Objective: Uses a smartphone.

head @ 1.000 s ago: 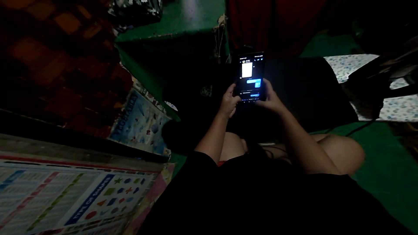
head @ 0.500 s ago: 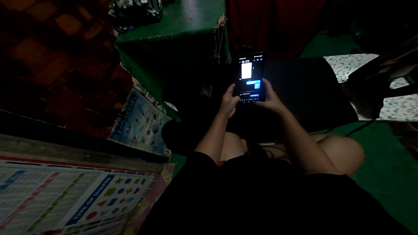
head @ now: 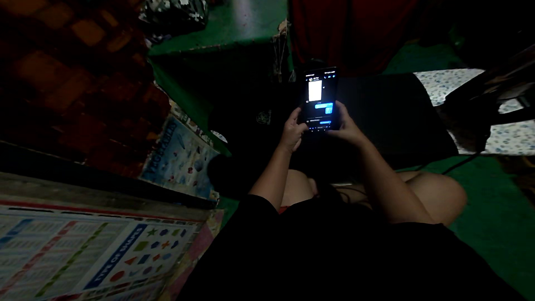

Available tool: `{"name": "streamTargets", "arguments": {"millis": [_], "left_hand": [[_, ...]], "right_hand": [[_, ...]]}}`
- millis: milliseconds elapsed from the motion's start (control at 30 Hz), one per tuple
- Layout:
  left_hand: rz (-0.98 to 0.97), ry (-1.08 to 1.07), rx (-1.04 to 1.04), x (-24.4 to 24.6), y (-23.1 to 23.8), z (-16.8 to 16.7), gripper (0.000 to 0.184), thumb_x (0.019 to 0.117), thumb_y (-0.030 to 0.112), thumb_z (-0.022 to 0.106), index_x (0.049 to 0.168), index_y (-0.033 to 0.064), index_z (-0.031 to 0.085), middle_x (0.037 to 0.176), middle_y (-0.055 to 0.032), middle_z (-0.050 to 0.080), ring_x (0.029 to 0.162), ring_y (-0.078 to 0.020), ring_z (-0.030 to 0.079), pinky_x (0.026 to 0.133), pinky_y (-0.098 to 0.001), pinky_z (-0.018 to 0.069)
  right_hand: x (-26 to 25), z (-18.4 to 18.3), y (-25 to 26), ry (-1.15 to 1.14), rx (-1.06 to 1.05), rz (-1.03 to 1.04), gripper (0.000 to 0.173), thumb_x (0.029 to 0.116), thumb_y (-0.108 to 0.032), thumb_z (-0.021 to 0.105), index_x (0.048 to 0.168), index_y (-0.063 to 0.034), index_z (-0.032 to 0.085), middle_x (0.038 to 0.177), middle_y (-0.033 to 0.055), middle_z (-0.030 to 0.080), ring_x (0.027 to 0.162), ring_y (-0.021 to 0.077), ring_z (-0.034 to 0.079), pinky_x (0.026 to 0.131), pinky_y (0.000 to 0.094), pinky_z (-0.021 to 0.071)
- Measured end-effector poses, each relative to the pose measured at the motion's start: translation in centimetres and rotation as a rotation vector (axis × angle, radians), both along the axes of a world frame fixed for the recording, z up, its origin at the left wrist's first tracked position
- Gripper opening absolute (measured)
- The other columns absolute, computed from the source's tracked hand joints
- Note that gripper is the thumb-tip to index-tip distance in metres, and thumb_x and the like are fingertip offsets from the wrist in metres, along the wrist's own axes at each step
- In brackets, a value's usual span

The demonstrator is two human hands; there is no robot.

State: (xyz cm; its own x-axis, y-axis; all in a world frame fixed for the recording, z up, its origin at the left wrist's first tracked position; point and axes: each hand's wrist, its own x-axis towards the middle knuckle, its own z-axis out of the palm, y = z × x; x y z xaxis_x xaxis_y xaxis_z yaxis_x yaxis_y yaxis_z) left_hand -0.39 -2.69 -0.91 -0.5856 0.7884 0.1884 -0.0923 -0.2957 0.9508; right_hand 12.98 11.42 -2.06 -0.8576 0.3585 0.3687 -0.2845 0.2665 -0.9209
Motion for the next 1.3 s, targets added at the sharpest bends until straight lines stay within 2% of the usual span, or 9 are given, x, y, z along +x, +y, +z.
{"name": "streamTargets", "arguments": {"millis": [267, 433, 667, 800, 900, 967, 1067, 1200, 1300], "left_hand": [[0.003, -0.013, -0.004, 0.0, 0.0, 0.1, 0.072, 0.0819, -0.018, 0.047, 0.151, -0.0022, 0.033, 0.141, -0.0182, 0.053, 0.112, -0.0148, 0.061, 0.091, -0.0297, 0.0527], [-0.005, -0.02, 0.001, -0.1, 0.1, 0.0, 0.073, 0.0824, -0.019, 0.046, 0.152, -0.0018, 0.033, 0.141, -0.0175, 0.053, 0.112, -0.0154, 0.062, 0.092, -0.0318, 0.054], [-0.012, -0.026, 0.009, 0.0, 0.1, 0.2, 0.072, 0.0824, -0.02, 0.045, 0.151, -0.0019, 0.032, 0.138, -0.0166, 0.055, 0.108, -0.0144, 0.064, 0.091, -0.0314, 0.0546], [-0.002, -0.01, -0.02, -0.1, 0.1, 0.2, 0.073, 0.0842, -0.018, 0.046, 0.153, -0.0021, 0.03, 0.14, -0.0187, 0.054, 0.109, -0.0152, 0.063, 0.091, -0.0319, 0.0543], [0.011, -0.018, -0.041, -0.1, 0.2, 0.3, 0.073, 0.085, -0.018, 0.046, 0.154, -0.0019, 0.029, 0.143, -0.02, 0.052, 0.11, -0.0157, 0.063, 0.091, -0.0316, 0.054], [0.005, -0.025, -0.044, 0.0, 0.2, 0.5, 0.072, 0.0862, -0.019, 0.046, 0.154, -0.0021, 0.029, 0.143, -0.02, 0.051, 0.111, -0.0155, 0.062, 0.092, -0.0315, 0.0538], [-0.002, -0.024, -0.036, 0.0, 0.2, 0.6, 0.073, 0.0844, -0.019, 0.046, 0.153, -0.0022, 0.03, 0.143, -0.0194, 0.052, 0.111, -0.0151, 0.062, 0.091, -0.0315, 0.054], [-0.003, -0.023, -0.046, 0.0, 0.2, 0.5, 0.074, 0.0843, -0.019, 0.046, 0.155, -0.0029, 0.028, 0.145, -0.0203, 0.049, 0.112, -0.0164, 0.062, 0.093, -0.0322, 0.0533], [-0.014, -0.028, -0.037, -0.1, 0.1, 0.5, 0.073, 0.0838, -0.019, 0.047, 0.153, -0.0032, 0.03, 0.144, -0.0204, 0.051, 0.114, -0.0168, 0.062, 0.094, -0.0332, 0.0531]], "right_hand": [[-0.1, 0.0, 0.1, -0.028, 0.031, -0.016, 0.094, 0.0798, 0.011, 0.069, 0.157, 0.0043, 0.017, 0.145, 0.0228, 0.052, 0.124, 0.0149, 0.062, 0.103, 0.0281, 0.0528], [0.0, 0.0, -0.1, -0.024, -0.038, 0.01, 0.096, 0.0767, 0.012, 0.069, 0.157, 0.0002, 0.019, 0.145, 0.0183, 0.053, 0.123, 0.0135, 0.063, 0.102, 0.0295, 0.055], [-0.1, -0.1, 0.1, 0.026, -0.01, 0.013, 0.088, 0.0822, -0.004, 0.069, 0.156, 0.0011, 0.022, 0.143, 0.0166, 0.055, 0.122, 0.0111, 0.063, 0.102, 0.0276, 0.054], [-0.6, 0.6, 0.1, 0.031, -0.184, -0.053, 0.063, 0.0942, -0.013, 0.05, 0.153, 0.0009, 0.031, 0.136, 0.0124, 0.056, 0.113, 0.0105, 0.062, 0.097, 0.0296, 0.0538], [-1.0, 2.2, 0.5, 0.032, -0.423, -0.081, 0.048, 0.1086, -0.032, 0.027, 0.146, -0.0042, 0.041, 0.119, 0.0041, 0.069, 0.103, 0.01, 0.069, 0.091, 0.0323, 0.0581], [-1.7, 3.9, 0.8, -0.123, -0.531, -0.177, 0.063, 0.1117, -0.047, 0.009, 0.146, -0.0062, 0.042, 0.11, 0.0066, 0.07, 0.093, 0.0128, 0.07, 0.082, 0.0346, 0.0594], [-3.0, 5.2, 1.4, -0.272, -0.65, -0.199, 0.068, 0.1103, -0.057, 0.011, 0.151, -0.0112, 0.04, 0.118, 0.0099, 0.068, 0.097, 0.0174, 0.069, 0.083, 0.0388, 0.0589], [-4.3, 5.3, 1.0, -0.264, -0.84, -0.065, 0.047, 0.1127, -0.042, 0.025, 0.12, -0.0116, 0.06, 0.094, 0.0053, 0.073, 0.083, 0.0156, 0.072, 0.072, 0.035, 0.0614], [-4.4, 5.9, -0.4, -0.248, -0.919, -0.13, 0.04, 0.113, -0.032, 0.028, 0.107, -0.0113, 0.061, 0.083, 0.003, 0.07, 0.072, 0.0122, 0.069, 0.065, 0.0307, 0.06]]}}
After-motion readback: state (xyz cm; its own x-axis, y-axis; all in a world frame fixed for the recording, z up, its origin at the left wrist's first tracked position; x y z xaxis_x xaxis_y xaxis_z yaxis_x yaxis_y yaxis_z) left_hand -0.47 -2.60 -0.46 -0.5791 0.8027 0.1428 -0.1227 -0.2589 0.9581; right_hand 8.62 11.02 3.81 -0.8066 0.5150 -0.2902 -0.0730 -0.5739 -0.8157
